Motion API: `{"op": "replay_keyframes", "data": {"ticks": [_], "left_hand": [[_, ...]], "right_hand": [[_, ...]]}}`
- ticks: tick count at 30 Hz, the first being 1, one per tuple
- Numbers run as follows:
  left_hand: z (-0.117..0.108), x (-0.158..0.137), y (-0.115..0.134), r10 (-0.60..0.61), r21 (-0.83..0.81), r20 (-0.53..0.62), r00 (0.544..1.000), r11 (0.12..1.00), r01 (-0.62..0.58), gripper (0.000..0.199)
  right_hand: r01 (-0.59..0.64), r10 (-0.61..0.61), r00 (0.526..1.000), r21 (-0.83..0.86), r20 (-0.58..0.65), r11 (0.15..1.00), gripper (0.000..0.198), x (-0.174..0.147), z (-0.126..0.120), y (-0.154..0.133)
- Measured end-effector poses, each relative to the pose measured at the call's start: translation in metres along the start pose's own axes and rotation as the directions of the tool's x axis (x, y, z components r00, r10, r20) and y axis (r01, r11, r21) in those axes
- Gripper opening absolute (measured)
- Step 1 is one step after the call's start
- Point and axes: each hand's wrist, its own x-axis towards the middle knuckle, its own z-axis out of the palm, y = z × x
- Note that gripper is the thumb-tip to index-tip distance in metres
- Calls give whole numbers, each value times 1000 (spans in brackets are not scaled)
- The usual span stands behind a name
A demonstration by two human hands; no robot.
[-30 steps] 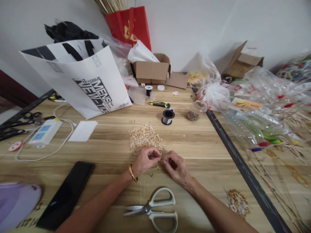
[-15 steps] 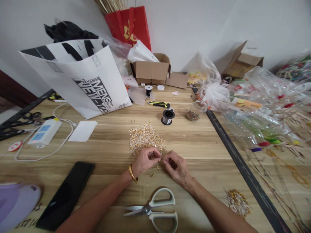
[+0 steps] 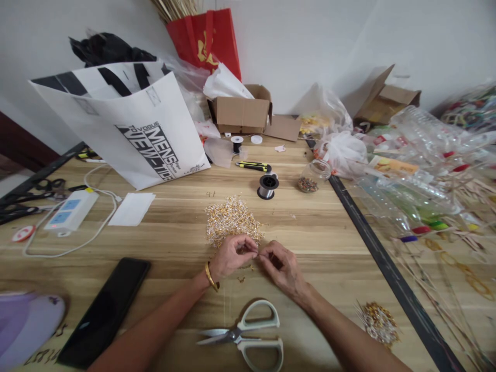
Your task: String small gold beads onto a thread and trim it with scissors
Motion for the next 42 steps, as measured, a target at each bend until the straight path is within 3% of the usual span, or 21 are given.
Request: {"op": "replay_keyframes", "data": {"ticks": [11, 27, 42], "left_hand": [[0, 0, -10, 19, 41, 15, 1000, 999, -20, 11], [-4, 0, -3, 32, 142, 37, 999, 989, -37, 9], [-6, 1, 1, 214, 272, 73, 974, 936, -226, 12]], "right_hand": [[-68, 68, 998, 39, -16, 997, 7, -2, 3, 2], [-159, 159, 987, 93, 8, 983, 13, -3, 3, 4], [-191, 191, 981, 195, 20, 962, 19, 0, 0, 1]]}}
